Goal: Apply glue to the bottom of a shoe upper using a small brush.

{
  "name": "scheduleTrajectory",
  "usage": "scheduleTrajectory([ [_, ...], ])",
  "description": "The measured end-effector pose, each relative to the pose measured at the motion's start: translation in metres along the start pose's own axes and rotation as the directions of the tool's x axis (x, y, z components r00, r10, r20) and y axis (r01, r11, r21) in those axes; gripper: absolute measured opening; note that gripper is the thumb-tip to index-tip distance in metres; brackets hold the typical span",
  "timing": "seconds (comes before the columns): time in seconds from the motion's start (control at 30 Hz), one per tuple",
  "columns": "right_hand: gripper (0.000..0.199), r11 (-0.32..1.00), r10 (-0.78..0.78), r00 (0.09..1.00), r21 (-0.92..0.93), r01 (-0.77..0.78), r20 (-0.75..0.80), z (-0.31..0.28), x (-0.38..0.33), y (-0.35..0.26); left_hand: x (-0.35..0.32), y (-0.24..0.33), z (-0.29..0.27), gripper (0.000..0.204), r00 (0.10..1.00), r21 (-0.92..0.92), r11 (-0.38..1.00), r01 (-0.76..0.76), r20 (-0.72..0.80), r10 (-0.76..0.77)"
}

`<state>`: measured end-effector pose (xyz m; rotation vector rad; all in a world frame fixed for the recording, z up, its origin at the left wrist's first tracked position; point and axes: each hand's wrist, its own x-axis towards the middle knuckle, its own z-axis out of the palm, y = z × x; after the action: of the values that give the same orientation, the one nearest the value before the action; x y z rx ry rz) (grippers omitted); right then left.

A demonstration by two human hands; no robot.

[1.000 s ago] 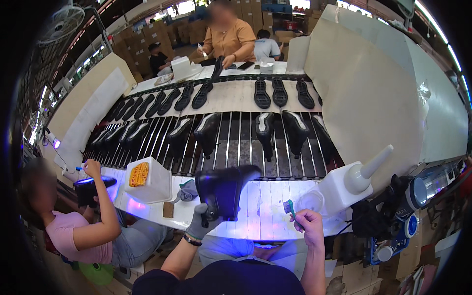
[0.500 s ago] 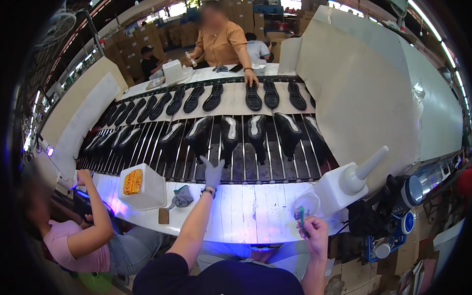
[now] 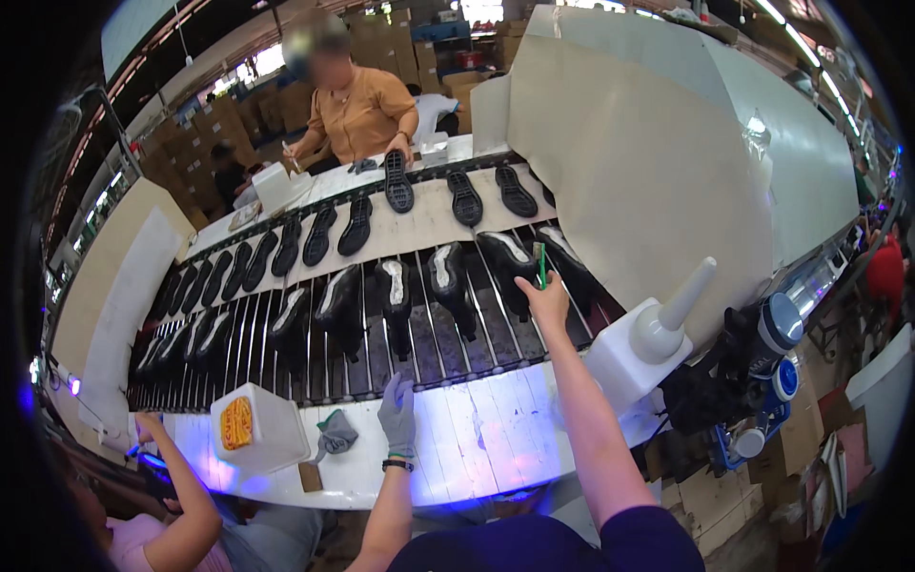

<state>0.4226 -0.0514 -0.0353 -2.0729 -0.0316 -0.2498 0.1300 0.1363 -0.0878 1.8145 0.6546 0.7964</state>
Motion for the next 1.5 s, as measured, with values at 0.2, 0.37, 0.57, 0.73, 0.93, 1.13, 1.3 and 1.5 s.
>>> scheduleTrajectory([
  [0.2,0.088,0.962,0.153,0.988,-0.234,-0.14,0.039,0.052,0.046,-0.005,0.005,-0.026,0.003,0.032,1.0,-0.027,1.0,-0.009,-0.001,0.009],
  [0.37,0.066,0.909,0.234,0.962,-0.382,-0.164,0.142,0.053,0.051,-0.033,0.01,-0.01,0.001,0.029,0.999,-0.045,0.998,0.049,0.02,-0.048],
  [0.57,0.065,0.92,-0.062,0.996,-0.383,0.085,0.071,0.015,0.054,-0.082,0.015,-0.018,0.004,0.029,1.0,-0.022,1.0,0.005,0.004,-0.005],
  [0.73,0.063,0.836,-0.321,0.9,-0.358,0.416,0.295,-0.073,0.017,-0.131,0.004,-0.027,0.006,0.031,0.997,0.049,0.999,-0.009,0.082,0.005],
  [0.93,0.053,0.902,-0.426,0.796,0.136,0.409,0.429,-0.175,-0.102,-0.156,-0.07,0.053,0.056,0.055,0.883,-0.717,0.666,0.208,0.43,0.186],
  [1.13,0.031,0.985,-0.171,0.884,0.076,0.153,0.435,-0.218,-0.149,-0.069,-0.111,0.101,0.013,0.057,0.987,-0.841,0.526,0.126,0.051,-0.155],
  [1.3,0.021,0.886,-0.061,0.946,-0.419,0.198,0.319,-0.212,-0.189,0.015,-0.155,0.064,-0.02,0.046,0.993,-0.248,0.967,0.058,-0.087,-0.081],
  [1.5,0.012,0.625,-0.133,0.951,-0.721,0.298,0.278,-0.187,-0.205,0.026,-0.194,0.059,-0.032,0.051,0.997,0.029,0.999,0.03,0.072,-0.032],
])
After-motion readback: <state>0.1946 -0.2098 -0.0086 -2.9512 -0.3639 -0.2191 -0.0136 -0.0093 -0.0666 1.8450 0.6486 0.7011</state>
